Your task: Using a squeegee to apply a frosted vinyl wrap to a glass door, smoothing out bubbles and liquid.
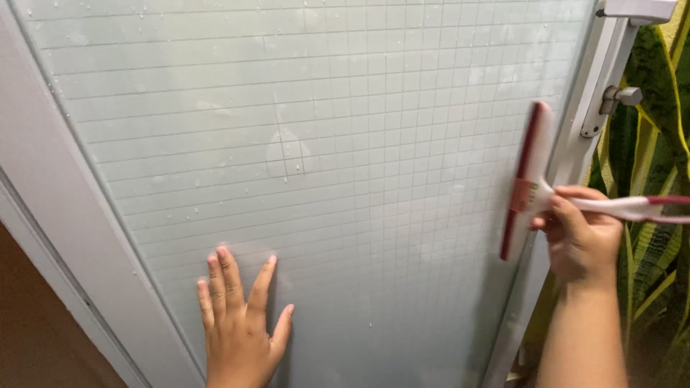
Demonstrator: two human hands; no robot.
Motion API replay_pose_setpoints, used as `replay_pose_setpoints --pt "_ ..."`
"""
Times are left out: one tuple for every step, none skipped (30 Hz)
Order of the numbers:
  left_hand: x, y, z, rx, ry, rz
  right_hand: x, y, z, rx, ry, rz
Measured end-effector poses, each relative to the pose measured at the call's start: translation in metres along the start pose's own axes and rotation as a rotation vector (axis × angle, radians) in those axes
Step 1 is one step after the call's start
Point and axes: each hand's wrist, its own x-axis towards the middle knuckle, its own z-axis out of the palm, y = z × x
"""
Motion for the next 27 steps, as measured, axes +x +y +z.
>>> replay_pose_setpoints --pt "-0.001 0.001 0.000 0.001 0.000 -0.001 -0.002 -0.001 0.020 0.000 -0.001 0.001" --pt "-0.001 0.001 -0.001 0.009 0.003 0.001 -0.005 -0.001 0.041 -0.006 -0.069 -0.031" --pt "0.000 0.002 -0.001 0.018 0.006 0.003 -0.008 -0.002 0.060 -0.013 -0.137 -0.063" --pt "-0.001 0.002 0.000 0.017 0.006 0.005 -0.016 0.003 0.079 -0.013 -0.135 -0.063" --pt "-0.002 0.002 0.001 0.030 0.017 0.004 -0.024 0.007 0.097 -0.033 -0.201 -0.059" --pt "-0.001 0.003 0.004 0.037 0.030 0.003 -0.030 0.010 0.115 -0.057 -0.266 -0.058" --pt "-0.003 0.002 0.005 0.032 0.031 0.007 -0.037 0.011 0.123 -0.060 -0.262 -0.062" --pt "-0.003 0.002 0.007 0.064 0.053 0.003 -0.042 0.013 0.133 -0.088 -0.337 -0.048" --pt "-0.003 0.002 0.009 0.097 0.076 0.000 -0.048 0.014 0.142 -0.116 -0.412 -0.034" --pt "-0.002 0.002 0.010 0.095 0.077 0.004 -0.044 0.017 0.138 -0.117 -0.408 -0.038" --pt "-0.002 0.001 0.010 0.096 0.078 0.003 -0.040 0.021 0.133 -0.109 -0.352 -0.012" --pt "-0.003 0.001 0.010 0.098 0.077 0.000 -0.037 0.025 0.129 -0.100 -0.299 0.016" --pt "-0.003 -0.001 0.010 0.097 0.078 0.002 -0.032 0.021 0.123 -0.101 -0.297 0.014" --pt "-0.003 -0.001 0.009 0.093 0.071 0.005 -0.026 0.016 0.115 -0.130 -0.222 0.018" --pt "-0.004 -0.002 0.008 0.089 0.064 0.008 -0.021 0.010 0.108 -0.158 -0.148 0.022" --pt "-0.004 -0.003 0.008 0.088 0.065 0.007 -0.016 0.006 0.100 -0.159 -0.148 0.021" --pt "-0.004 -0.003 0.008 0.084 0.060 0.013 -0.011 0.001 0.092 -0.153 -0.033 0.027" --pt "-0.004 -0.004 0.008 0.079 0.056 0.021 -0.005 -0.005 0.084 -0.145 0.084 0.031" --pt "-0.004 -0.003 0.008 0.078 0.057 0.021 0.001 -0.003 0.071 -0.145 0.085 0.029" --pt "-0.003 -0.001 0.008 0.044 0.062 0.007 0.008 -0.001 0.058 -0.121 0.143 0.004" --pt "-0.003 0.001 0.008 0.010 0.066 -0.007 0.015 0.000 0.045 -0.096 0.201 -0.021" --pt "-0.003 0.004 0.008 0.009 0.066 -0.008 0.016 -0.001 0.036 -0.098 0.201 -0.022" --pt "-0.003 0.008 0.008 -0.061 0.079 -0.029 0.018 -0.003 0.028 -0.117 0.271 -0.019" --pt "0.000 0.010 0.008 -0.130 0.094 -0.049 0.022 -0.005 0.021 -0.134 0.340 -0.019" --pt "0.001 0.012 0.011 -0.130 0.098 -0.047 0.020 -0.004 0.016 -0.131 0.340 -0.022" --pt "0.002 0.015 0.014 -0.144 0.165 -0.052 0.020 -0.004 0.010 -0.156 0.373 -0.019" --pt "0.004 0.017 0.017 -0.157 0.231 -0.057 0.020 -0.004 0.005 -0.181 0.406 -0.016"
